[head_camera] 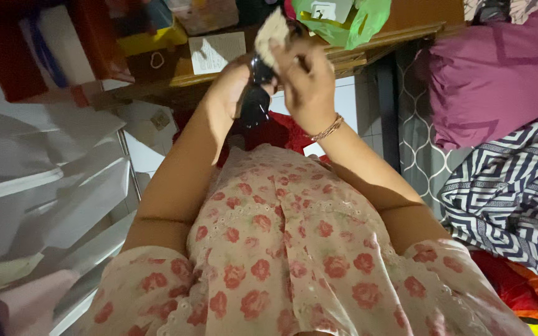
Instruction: The person opens an orange plastic organizer, removes a small item, and places it into a green cup. They then wipe the organizer with a cloth, place a white card into it, and wipe a pair of sunglasses with the cloth before setting them on the desk. Finally, they handle a small pink object and a blue card.
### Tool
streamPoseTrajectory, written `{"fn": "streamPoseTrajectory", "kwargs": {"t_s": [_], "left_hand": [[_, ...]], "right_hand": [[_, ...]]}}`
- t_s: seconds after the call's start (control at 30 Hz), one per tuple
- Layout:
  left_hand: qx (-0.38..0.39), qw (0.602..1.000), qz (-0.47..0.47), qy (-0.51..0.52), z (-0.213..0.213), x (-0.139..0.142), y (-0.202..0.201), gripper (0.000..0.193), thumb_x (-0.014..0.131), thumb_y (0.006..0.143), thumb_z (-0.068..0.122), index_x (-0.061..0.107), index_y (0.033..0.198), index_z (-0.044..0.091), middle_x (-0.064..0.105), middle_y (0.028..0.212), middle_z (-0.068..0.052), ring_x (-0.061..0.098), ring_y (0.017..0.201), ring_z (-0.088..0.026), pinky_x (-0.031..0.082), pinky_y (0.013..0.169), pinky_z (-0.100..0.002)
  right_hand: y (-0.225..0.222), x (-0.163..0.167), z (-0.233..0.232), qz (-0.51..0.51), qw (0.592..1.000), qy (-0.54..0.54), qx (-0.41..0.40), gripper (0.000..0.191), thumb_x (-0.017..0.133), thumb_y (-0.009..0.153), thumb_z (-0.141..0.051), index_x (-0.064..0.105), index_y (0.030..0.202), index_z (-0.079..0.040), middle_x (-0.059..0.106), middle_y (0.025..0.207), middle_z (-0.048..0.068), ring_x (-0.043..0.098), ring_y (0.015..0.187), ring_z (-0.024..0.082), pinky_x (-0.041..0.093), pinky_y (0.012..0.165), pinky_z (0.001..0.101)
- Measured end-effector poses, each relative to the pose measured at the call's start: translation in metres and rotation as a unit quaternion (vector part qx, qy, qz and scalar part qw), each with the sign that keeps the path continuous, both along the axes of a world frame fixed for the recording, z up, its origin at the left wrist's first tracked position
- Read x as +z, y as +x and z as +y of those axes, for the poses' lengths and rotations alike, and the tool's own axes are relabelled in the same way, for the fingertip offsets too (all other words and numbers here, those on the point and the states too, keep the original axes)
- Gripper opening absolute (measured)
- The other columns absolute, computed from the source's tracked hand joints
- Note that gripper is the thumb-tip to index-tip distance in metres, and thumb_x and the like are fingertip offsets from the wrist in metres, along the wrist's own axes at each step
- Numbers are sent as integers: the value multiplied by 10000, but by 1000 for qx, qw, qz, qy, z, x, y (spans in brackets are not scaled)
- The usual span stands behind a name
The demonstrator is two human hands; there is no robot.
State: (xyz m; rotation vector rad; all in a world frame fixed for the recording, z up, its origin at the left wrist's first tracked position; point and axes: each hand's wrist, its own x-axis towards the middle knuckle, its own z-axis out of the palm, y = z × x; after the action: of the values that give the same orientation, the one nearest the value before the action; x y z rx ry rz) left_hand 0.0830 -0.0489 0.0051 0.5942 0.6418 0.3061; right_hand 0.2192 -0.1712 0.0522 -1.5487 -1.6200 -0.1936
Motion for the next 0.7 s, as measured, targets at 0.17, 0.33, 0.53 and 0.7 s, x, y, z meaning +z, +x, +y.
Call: {"fn": "streamPoseTrajectory", "kwargs": {"t_s": [0.17, 0.33, 0.53, 0.7], "left_hand": [[-73, 990, -16, 119, 15, 25, -1, 377, 557, 1073, 277, 658, 1386, 92, 694, 915, 4, 641, 723, -13, 521, 678, -123], [-83, 973, -215, 5, 24, 38, -7, 384, 577, 1098, 180, 620, 1471, 99, 611, 864, 8, 525, 625, -9, 407, 524, -176], [66, 983, 169, -28, 15, -3, 13, 234, 632, 999, 100, 633, 1173, -57, 735, 904, -107, 715, 698, -129, 584, 582, -243], [42, 995, -50, -72, 12, -37, 14, 136, 684, 922, 79, 696, 1043, 18, 697, 839, -118, 640, 593, -157, 532, 502, -284]], "right_hand": [[-26, 1, -20, -23, 995, 0, 100, 552, 679, 813, 101, 679, 1342, -59, 588, 1122, 96, 603, 1011, 269, 550, 838, 386], [-22, -9, -35, -54, 978, 2, 200, 534, 744, 801, -49, 658, 1328, -32, 604, 1147, 106, 576, 1007, 280, 530, 868, 396], [-8, -24, -16, -104, 987, 7, 123, 480, 831, 871, -155, 709, 1323, -48, 608, 1074, 67, 539, 923, 211, 496, 795, 344], [24, -12, 18, -103, 994, 39, 6, 529, 738, 834, 103, 703, 1332, -70, 632, 1128, 72, 604, 990, 222, 547, 799, 331]]}}
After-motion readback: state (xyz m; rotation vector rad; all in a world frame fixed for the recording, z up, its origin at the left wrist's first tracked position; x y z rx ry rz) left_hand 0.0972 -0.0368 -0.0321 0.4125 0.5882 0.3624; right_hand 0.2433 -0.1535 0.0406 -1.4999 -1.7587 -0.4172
